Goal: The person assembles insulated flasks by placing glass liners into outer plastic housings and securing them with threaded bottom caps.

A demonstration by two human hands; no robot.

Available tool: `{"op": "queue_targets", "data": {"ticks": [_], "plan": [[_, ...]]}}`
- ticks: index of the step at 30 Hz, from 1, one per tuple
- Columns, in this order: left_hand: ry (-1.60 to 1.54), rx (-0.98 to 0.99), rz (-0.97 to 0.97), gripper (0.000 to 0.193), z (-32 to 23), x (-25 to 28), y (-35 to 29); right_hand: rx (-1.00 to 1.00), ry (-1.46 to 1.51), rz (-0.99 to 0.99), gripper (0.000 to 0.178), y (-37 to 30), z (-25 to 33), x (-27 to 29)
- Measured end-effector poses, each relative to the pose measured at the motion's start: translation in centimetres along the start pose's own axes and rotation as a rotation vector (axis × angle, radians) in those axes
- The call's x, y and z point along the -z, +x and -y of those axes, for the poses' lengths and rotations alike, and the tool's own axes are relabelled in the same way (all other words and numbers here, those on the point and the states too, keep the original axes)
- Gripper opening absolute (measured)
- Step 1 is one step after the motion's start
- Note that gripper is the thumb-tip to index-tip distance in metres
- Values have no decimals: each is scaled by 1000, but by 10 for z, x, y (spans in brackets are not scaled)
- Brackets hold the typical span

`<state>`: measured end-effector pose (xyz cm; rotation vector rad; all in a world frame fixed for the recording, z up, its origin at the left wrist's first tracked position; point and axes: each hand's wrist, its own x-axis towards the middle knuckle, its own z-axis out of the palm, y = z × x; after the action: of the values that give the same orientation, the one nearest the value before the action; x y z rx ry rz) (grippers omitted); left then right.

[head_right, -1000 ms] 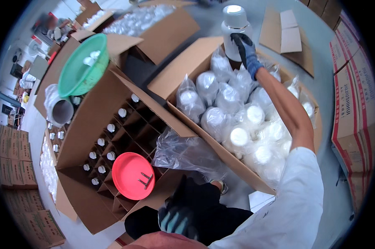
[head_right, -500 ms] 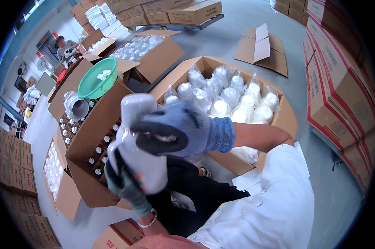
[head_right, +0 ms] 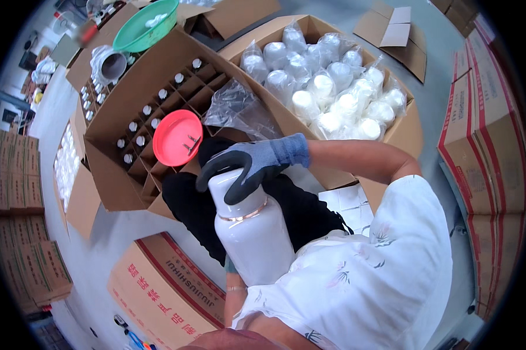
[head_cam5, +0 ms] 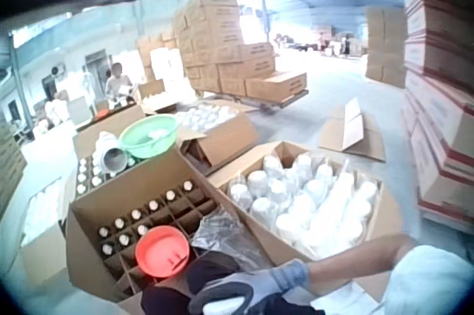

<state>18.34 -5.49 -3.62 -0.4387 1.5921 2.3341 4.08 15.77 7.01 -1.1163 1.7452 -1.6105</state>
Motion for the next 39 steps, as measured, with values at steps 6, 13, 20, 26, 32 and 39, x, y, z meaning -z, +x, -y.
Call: {"op": "queue_targets", "data": {"ticks": [6,13,20,26,32,39], "plan": [[-227,180,-29,35,54,46,-25,127,801,-643,54,-36,-29,51],[-335,252,-81,37,75,69,-23,-1037,-998,-1076,61,-176,-206,167],[-386,222,-218,40,71,99,-30,-110,-259,-744,46,-21,-141,70],[-366,59,-102,41,52,79,20,-99,355,-666,69,-3,-32,-65],[9,-205,-118,49,-15,47,40,-37,1584,-401,63,14,-49,-45],[34,-477,20,47,-87,59,34,-174,230,-325,67,29,-16,6]]}}
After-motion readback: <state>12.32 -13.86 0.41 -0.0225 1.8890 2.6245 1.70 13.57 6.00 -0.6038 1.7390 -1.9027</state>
